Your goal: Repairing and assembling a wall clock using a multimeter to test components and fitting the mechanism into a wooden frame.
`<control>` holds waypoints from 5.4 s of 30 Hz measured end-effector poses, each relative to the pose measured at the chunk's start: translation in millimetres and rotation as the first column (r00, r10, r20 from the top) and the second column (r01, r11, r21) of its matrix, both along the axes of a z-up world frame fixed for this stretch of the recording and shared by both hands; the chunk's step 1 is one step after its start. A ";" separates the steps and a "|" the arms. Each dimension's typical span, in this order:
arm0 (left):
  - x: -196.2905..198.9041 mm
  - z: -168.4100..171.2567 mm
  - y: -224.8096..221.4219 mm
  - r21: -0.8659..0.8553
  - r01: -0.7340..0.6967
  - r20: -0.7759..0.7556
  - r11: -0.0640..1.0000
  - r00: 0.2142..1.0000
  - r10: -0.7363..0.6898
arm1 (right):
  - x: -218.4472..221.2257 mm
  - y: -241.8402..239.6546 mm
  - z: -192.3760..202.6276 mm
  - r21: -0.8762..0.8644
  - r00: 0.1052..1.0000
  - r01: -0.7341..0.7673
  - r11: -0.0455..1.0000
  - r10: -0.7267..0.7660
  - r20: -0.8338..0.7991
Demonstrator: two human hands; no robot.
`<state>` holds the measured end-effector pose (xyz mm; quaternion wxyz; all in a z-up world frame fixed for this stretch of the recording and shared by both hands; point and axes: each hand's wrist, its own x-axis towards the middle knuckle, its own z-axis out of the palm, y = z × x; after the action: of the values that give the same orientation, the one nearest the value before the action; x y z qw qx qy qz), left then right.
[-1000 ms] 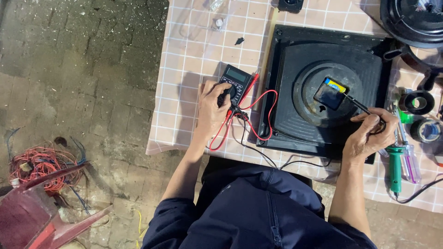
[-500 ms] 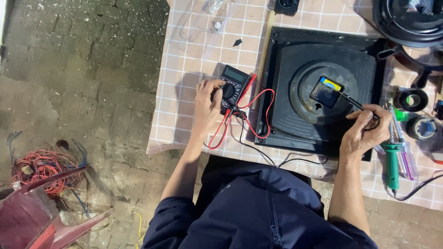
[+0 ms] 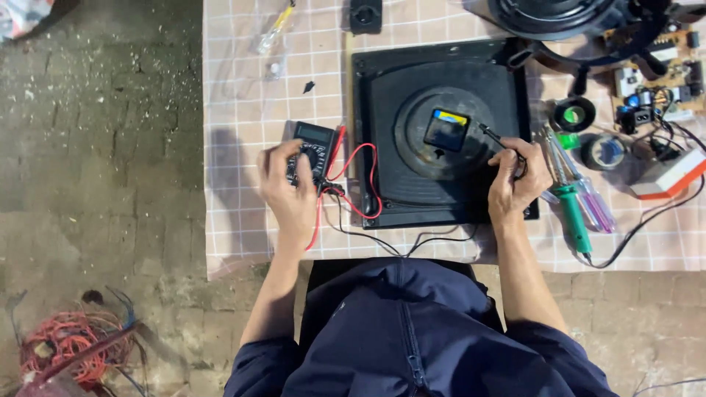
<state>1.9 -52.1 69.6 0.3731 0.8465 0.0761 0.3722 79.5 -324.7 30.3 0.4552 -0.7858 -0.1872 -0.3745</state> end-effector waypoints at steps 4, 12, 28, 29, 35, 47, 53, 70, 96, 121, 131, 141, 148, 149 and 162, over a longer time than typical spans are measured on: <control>-1.5 6.7 -44.4 -0.102 0.212 -0.051 0.972 0.975 -0.218 | -13.7 4.2 4.6 -0.092 0.991 0.075 0.993 -0.063 0.121; -8.0 21.5 -111.6 -0.836 0.375 -0.017 0.399 0.711 -0.703 | -58.6 45.7 11.6 -0.103 0.949 -0.292 0.951 0.302 0.097; 59.8 -52.3 102.5 -0.161 -0.046 -0.433 0.986 0.901 -0.028 | -66.3 -30.0 -25.8 -0.129 0.982 -0.174 0.976 0.163 -0.092; 62.9 -69.5 119.8 0.027 -0.051 -0.471 0.998 0.880 0.058 | -66.3 -48.0 -36.8 -0.093 0.986 -0.122 0.988 0.110 -0.127; 61.4 -58.7 93.4 0.303 -0.016 -0.320 0.953 0.940 0.118 | -82.4 -116.2 -35.2 -0.397 0.908 0.283 0.873 -0.377 -0.182; 43.1 -70.0 87.4 0.177 0.207 -0.288 0.962 0.946 -0.150 | -103.8 -134.4 -41.5 -0.629 0.797 0.367 0.685 -0.580 -0.166; 44.6 -83.3 102.7 0.277 0.136 -0.145 0.951 0.985 -0.098 | -101.8 -123.4 -36.9 -0.546 0.819 0.379 0.747 -0.546 -0.178; -2.9 -29.2 -62.9 0.435 0.609 -0.297 0.664 0.793 -0.532 | -88.0 -107.3 -40.5 -0.546 0.839 0.433 0.717 -0.542 -0.046; -57.1 -50.6 -9.2 0.470 0.461 -0.336 0.753 0.882 -0.330 | -96.6 -102.1 -27.5 -0.438 0.935 0.311 0.843 -0.355 -0.020; -92.1 -23.8 71.5 0.361 0.143 -0.534 0.922 0.842 0.078 | -74.8 -76.0 -23.2 -0.572 0.851 0.164 0.804 -0.408 -0.330; -90.8 1.3 71.3 0.033 0.259 -0.731 0.965 0.665 -0.153 | -68.0 -76.6 -27.5 -0.603 0.827 0.175 0.778 -0.449 -0.338; -37.8 13.4 23.9 0.028 0.427 -0.378 0.904 0.841 -0.386 | -68.1 -77.0 -28.5 -0.425 0.867 0.152 0.892 -0.327 -0.377; -5.8 -44.5 -1.5 0.318 0.497 -0.532 0.807 0.798 -0.283 | -66.9 -79.7 -34.8 -0.457 0.880 0.144 0.878 -0.325 -0.347; -3.6 -51.1 -5.6 0.397 0.491 -0.585 0.776 0.786 -0.198 | -67.1 -80.4 -35.3 -0.463 0.885 0.147 0.874 -0.325 -0.332; -12.1 20.3 40.3 -0.525 0.294 -0.175 0.798 0.881 -0.440 | -67.7 -87.0 -49.6 -0.520 0.896 0.162 0.839 -0.346 -0.279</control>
<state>-10.2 -11.8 89.9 0.6229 0.7690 0.0528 0.1332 11.8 -411.8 -19.3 0.2161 -0.9473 -0.0798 -0.2226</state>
